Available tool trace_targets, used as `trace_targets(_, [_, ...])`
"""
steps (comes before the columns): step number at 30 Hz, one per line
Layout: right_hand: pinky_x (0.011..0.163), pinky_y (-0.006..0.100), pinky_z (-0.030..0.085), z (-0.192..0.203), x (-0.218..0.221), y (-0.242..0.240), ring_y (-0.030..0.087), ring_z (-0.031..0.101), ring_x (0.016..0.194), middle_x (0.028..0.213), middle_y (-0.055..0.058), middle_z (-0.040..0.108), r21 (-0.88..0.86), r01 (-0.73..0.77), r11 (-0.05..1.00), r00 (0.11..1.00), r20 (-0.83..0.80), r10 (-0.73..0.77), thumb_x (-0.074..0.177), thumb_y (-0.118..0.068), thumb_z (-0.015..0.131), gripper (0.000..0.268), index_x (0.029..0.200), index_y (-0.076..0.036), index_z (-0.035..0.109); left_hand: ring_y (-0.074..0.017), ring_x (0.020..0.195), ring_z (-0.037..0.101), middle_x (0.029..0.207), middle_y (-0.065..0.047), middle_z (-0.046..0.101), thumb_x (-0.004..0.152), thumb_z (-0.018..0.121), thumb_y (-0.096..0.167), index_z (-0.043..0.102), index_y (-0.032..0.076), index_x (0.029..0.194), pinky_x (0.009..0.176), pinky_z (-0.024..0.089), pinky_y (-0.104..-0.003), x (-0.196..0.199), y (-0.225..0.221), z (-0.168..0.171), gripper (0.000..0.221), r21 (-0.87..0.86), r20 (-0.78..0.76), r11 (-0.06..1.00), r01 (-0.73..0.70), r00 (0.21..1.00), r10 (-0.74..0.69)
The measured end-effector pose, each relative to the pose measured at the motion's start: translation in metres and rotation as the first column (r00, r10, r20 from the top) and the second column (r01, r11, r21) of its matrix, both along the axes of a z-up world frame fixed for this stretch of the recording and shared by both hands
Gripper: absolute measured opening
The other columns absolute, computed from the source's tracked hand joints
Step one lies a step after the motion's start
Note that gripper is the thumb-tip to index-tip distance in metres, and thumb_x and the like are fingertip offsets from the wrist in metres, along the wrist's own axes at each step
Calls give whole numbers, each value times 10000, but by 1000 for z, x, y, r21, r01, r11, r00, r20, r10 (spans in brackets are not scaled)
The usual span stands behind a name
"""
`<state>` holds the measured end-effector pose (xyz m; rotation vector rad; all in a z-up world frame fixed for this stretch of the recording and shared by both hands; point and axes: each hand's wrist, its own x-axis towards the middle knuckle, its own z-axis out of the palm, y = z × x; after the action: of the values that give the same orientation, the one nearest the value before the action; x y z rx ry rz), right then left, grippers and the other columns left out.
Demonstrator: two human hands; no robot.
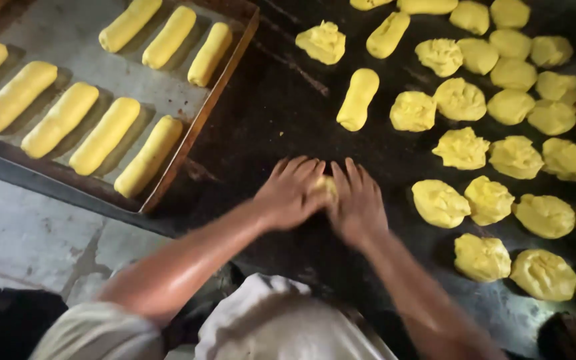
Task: Shaping yellow dough into elongated loaves and placing them on a metal baking tray.
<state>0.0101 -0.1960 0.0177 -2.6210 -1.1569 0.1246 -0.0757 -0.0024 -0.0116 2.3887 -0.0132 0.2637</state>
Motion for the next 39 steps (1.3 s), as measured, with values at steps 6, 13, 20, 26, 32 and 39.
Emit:
trace_targets(6, [1178,602,231,18,-92,-47,517,293,1449,1580,313,295,28,-214,977,949,244,200,920,-475,559,764,1504,-12,388,-449,1461,247,1598,-226,291,946,436,646,332,-10,1511,1128,190,-666,-99,-30,23,872,494,3,862,115,991,-134])
trace_targets(13, [1251,585,187,5,-49,-7,365,336,1501,1613,126,377,15,14,1000,972,234,-18,929,-303,536,583,1484,-135,487,-422,1362,407,1485,-216,444,1032,466,519,499,54,1438,1187,262,-617,-31,-38,27,619,377,103,926,-9,994,-32])
trace_targets(20, [1253,579,101,8,94,60,366,268,1539,1647,152,355,13,110,994,855,509,-101,994,-342,484,559,1512,-132,488,-415,1464,335,1512,-244,429,1040,356,510,481,29,1437,1234,150,-614,119,1,36,637,490,166,834,-253,966,196])
trace_targets(26, [1256,468,237,-20,45,14,330,429,1466,1568,166,498,29,-137,990,937,328,120,996,-189,538,533,1503,-33,493,-437,1497,342,1554,-310,420,1052,250,630,458,-74,1474,1270,178,-514,52,-13,39,847,477,-111,875,88,993,-40])
trace_targets(32, [1188,508,254,7,-7,-21,324,401,1433,1505,153,493,103,-206,973,972,131,192,637,-191,785,838,1416,-58,505,-446,1452,360,1506,-344,439,1026,348,572,441,-92,1460,1208,222,-530,-11,-41,16,799,523,28,851,46,997,-72])
trace_targets(39, [1263,560,85,16,105,56,326,226,1556,1669,130,325,-30,-26,999,881,473,37,957,-334,637,608,1494,-90,487,-380,1442,401,1471,-234,516,1030,345,415,495,-43,1418,1198,239,-532,138,6,11,619,547,264,794,-265,955,137])
